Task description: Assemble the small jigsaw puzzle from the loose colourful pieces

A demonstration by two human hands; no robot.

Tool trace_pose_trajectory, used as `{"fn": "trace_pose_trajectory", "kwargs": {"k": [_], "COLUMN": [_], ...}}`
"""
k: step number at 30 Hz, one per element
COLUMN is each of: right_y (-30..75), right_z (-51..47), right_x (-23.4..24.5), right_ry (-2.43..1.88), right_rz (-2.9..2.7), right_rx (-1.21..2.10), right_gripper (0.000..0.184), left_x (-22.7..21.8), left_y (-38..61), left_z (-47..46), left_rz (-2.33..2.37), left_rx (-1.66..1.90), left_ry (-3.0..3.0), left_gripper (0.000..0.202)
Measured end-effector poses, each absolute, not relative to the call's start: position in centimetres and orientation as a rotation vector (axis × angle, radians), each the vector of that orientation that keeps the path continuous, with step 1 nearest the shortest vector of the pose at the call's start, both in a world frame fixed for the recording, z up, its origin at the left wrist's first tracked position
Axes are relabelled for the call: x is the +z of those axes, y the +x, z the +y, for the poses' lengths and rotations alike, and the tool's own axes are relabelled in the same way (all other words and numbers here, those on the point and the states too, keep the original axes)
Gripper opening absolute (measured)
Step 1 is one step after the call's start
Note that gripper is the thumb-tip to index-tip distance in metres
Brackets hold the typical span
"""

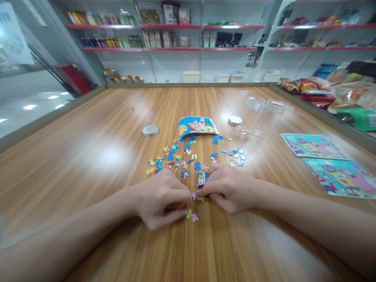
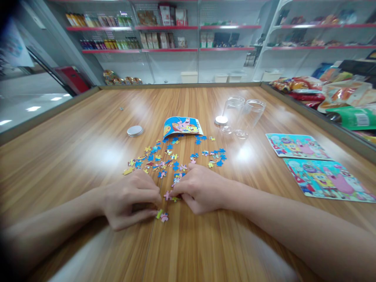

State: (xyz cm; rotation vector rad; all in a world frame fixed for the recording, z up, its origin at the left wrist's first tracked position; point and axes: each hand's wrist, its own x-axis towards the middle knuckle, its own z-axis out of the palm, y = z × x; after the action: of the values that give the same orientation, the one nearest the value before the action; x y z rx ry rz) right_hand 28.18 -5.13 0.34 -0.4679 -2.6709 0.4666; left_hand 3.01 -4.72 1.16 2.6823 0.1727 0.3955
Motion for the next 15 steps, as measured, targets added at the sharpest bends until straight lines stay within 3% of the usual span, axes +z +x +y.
{"fn": "trace_pose_trajectory", "kwargs": {"k": [3,8,15], "right_y": [28.2,28.22,28.19], "right_z": [-5.11,-5.09,-5.04], "right_x": [0.32,0.39,0.17], "right_ry": [-0.468,-0.474,-0.502], "right_rz": [-2.669,-2.673,-2.677], "right_rx": [0.482,0.476,0.487], "right_gripper": [0.033,0.035,0.033], "left_x": [1.37,1.27,1.43], "left_y": [3.05,3.0,3.27], "left_z": [-4.85,-5.02,-5.47], "left_rz": [0.137,0.122,0.098], "left_rx": [0.369,0.338,0.306], "left_ry": [2.665,2.718,2.718], "left_gripper": [0.017,0.008,0.014]}}
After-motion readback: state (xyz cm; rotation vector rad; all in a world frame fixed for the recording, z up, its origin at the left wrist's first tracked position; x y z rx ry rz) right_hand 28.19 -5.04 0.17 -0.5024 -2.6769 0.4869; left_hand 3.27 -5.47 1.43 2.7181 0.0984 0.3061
